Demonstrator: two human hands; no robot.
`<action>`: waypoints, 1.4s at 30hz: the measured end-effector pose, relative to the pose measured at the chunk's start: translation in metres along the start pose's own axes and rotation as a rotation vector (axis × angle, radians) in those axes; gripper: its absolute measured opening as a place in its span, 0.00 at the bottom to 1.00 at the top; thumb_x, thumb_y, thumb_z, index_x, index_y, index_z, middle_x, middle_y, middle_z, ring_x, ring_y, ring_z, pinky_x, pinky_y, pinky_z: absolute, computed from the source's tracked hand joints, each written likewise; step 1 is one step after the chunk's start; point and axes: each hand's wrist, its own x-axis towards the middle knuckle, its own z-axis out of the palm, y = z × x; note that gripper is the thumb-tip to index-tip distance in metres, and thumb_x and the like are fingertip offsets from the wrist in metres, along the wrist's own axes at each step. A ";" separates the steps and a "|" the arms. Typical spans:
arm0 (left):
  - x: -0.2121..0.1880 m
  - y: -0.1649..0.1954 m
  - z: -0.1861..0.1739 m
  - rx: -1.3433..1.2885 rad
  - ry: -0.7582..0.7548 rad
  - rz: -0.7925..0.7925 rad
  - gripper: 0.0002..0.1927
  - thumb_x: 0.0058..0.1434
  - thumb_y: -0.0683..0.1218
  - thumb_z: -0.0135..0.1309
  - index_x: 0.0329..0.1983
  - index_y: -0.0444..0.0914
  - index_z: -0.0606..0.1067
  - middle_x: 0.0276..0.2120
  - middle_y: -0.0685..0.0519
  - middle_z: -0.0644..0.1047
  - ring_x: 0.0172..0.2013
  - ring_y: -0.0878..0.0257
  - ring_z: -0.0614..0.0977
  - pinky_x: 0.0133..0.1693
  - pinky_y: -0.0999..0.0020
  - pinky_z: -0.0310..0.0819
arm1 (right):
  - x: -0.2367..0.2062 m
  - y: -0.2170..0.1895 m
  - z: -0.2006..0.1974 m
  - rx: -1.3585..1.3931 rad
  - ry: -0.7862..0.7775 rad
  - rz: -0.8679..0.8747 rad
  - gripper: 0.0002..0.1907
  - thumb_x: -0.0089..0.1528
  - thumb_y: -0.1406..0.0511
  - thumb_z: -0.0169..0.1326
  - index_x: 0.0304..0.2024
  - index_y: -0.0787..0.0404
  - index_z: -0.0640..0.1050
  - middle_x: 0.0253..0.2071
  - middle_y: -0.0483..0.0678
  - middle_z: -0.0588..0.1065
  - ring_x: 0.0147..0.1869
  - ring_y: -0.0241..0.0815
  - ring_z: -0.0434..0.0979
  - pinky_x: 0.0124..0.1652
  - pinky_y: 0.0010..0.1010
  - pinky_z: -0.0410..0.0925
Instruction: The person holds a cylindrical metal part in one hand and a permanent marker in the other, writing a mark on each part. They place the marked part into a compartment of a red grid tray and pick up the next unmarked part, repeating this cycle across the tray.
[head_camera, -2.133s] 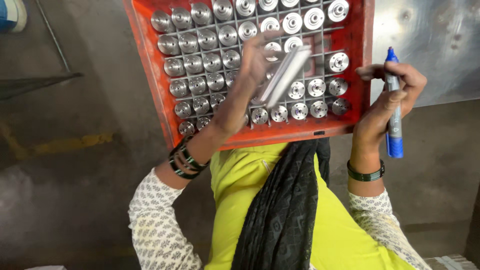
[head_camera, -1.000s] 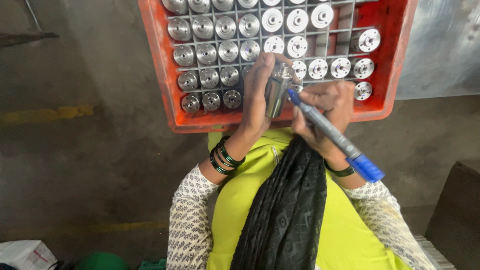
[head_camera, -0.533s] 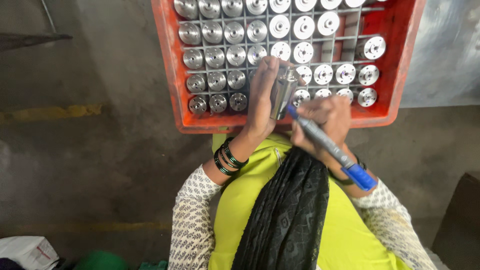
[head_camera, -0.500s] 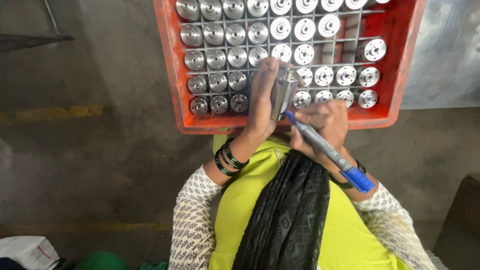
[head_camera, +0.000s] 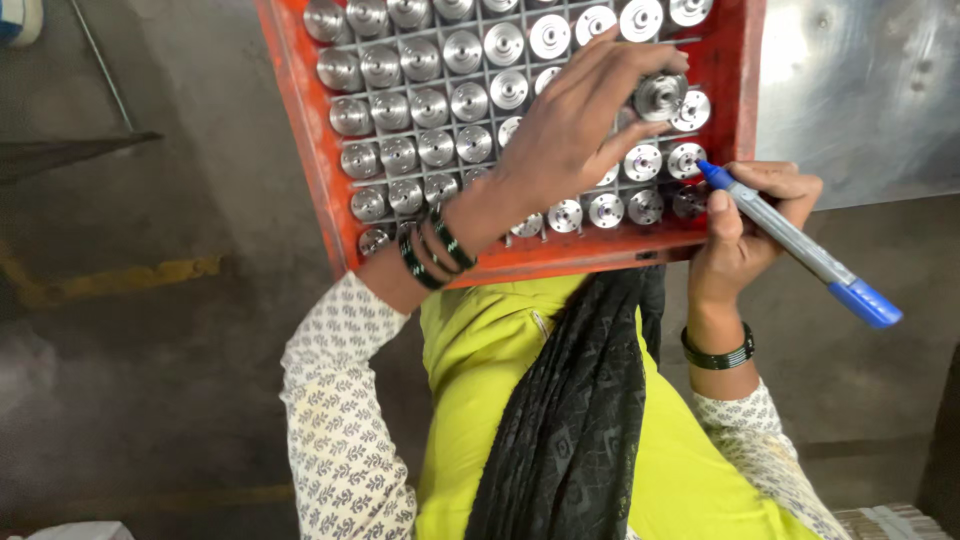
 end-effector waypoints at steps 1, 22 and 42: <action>0.007 -0.008 0.004 0.070 -0.058 0.043 0.25 0.65 0.45 0.62 0.61 0.37 0.66 0.54 0.51 0.76 0.58 0.55 0.78 0.69 0.49 0.63 | 0.000 0.000 0.000 0.026 0.018 0.018 0.20 0.73 0.60 0.62 0.47 0.64 0.66 0.43 0.49 0.69 0.44 0.38 0.68 0.46 0.25 0.65; 0.031 0.011 0.008 0.119 -0.121 0.057 0.30 0.58 0.54 0.70 0.57 0.44 0.69 0.48 0.54 0.77 0.52 0.58 0.75 0.57 0.54 0.64 | -0.002 0.003 -0.002 0.173 0.160 0.041 0.20 0.70 0.60 0.63 0.48 0.66 0.67 0.42 0.52 0.69 0.41 0.38 0.68 0.45 0.25 0.66; -0.074 0.048 0.008 -1.315 0.431 -0.821 0.24 0.74 0.64 0.44 0.56 0.40 0.68 0.31 0.53 0.73 0.33 0.67 0.76 0.38 0.69 0.74 | -0.002 -0.016 0.019 0.070 -0.088 0.135 0.21 0.64 0.56 0.62 0.44 0.61 0.66 0.40 0.46 0.68 0.41 0.37 0.71 0.44 0.28 0.67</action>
